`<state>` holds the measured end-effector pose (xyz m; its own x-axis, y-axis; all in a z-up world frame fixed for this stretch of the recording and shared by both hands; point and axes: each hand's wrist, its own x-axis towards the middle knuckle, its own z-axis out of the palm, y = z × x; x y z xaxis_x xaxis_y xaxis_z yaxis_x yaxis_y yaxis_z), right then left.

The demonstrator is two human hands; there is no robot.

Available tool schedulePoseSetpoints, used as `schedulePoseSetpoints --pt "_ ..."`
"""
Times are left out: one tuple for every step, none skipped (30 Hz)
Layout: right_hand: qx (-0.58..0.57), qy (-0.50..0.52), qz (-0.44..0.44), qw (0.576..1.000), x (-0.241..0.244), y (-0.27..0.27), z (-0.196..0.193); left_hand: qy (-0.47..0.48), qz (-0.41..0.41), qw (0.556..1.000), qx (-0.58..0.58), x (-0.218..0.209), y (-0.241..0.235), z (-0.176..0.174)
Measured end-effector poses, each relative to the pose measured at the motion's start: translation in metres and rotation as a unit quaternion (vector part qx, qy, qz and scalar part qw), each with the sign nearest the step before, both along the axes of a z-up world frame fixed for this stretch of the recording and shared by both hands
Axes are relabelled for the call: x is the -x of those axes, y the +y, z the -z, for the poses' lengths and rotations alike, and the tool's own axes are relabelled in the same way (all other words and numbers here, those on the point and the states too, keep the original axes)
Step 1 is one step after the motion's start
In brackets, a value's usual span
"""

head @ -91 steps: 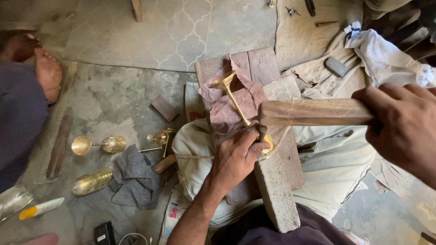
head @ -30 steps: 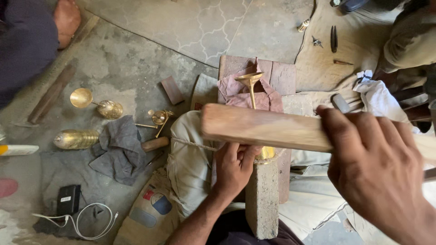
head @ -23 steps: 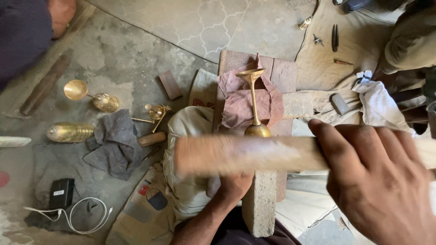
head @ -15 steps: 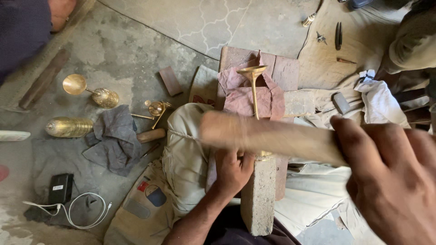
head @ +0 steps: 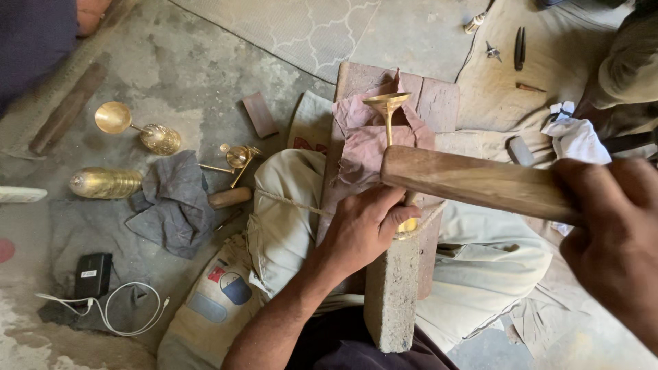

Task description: The person hammers a brass lamp base with a wooden mallet while seated on the floor. They repeatedly strike the base, occasionally rotating it to work different areas.

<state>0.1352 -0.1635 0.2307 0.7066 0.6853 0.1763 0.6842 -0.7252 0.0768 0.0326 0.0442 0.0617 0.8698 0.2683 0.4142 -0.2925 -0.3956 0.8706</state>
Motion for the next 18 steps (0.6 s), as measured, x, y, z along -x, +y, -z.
schedulePoseSetpoints --pt "-0.005 0.005 -0.002 1.000 -0.001 -0.002 0.000 0.007 0.000 1.000 -0.015 0.000 0.000 -0.001" --pt "-0.095 0.081 0.012 0.992 -0.001 -0.003 0.000 0.016 0.003 1.000 -0.004 0.001 -0.001 -0.002" --pt "-0.099 0.091 0.015 0.991 -0.002 -0.003 0.000 0.023 0.004 1.000 0.006 0.002 0.000 -0.002" --pt "-0.103 0.100 0.019 0.989 -0.003 -0.003 0.000 0.030 0.006 0.999 0.015 0.003 0.001 -0.002" --pt "-0.022 0.045 0.016 0.999 -0.002 -0.003 0.000 0.008 0.001 1.000 0.007 0.003 0.000 -0.001" --pt "0.019 0.014 0.015 1.000 -0.002 -0.002 0.001 -0.015 -0.004 1.000 -0.001 0.003 0.000 0.001" --pt "0.061 -0.017 0.013 0.998 -0.001 -0.002 0.001 -0.037 -0.008 0.999 -0.008 0.003 -0.002 0.004" --pt "0.063 -0.025 0.012 0.998 0.000 0.000 0.003 -0.023 -0.004 1.000 0.001 0.004 -0.003 0.007" --pt "0.066 -0.033 0.008 0.997 0.001 0.002 0.003 -0.010 -0.004 1.000 0.010 0.006 -0.005 0.010" --pt "0.068 -0.041 0.003 0.997 0.001 0.003 0.002 0.003 -0.003 1.000 0.020 0.007 -0.008 0.013" --pt "0.069 -0.050 0.004 0.996 0.003 0.003 0.002 0.003 -0.002 1.000 0.023 0.007 -0.010 0.016" --pt "0.064 -0.041 0.006 0.997 0.005 0.001 0.000 0.003 -0.001 1.000 0.027 0.008 -0.013 0.019" --pt "0.057 -0.034 0.006 0.998 0.006 0.000 -0.001 0.001 -0.001 1.000 0.029 0.009 -0.015 0.021" --pt "0.043 -0.009 0.006 0.999 0.009 -0.004 -0.005 -0.017 -0.024 0.999 0.042 0.011 -0.015 0.023" --pt "0.033 0.038 0.028 0.998 0.008 -0.007 -0.007 -0.033 -0.048 0.997 0.058 0.014 -0.017 0.026" --pt "0.023 0.082 0.052 0.995 0.009 -0.010 -0.008 -0.049 -0.072 0.994 0.073 0.017 -0.018 0.028" --pt "0.016 0.148 0.101 0.984 0.008 -0.013 -0.008 -0.036 -0.065 0.991 0.109 0.021 -0.019 0.030" --pt "-0.012 0.165 0.104 0.981 0.011 -0.016 -0.006 -0.023 -0.058 0.988 0.144 0.025 -0.020 0.032"
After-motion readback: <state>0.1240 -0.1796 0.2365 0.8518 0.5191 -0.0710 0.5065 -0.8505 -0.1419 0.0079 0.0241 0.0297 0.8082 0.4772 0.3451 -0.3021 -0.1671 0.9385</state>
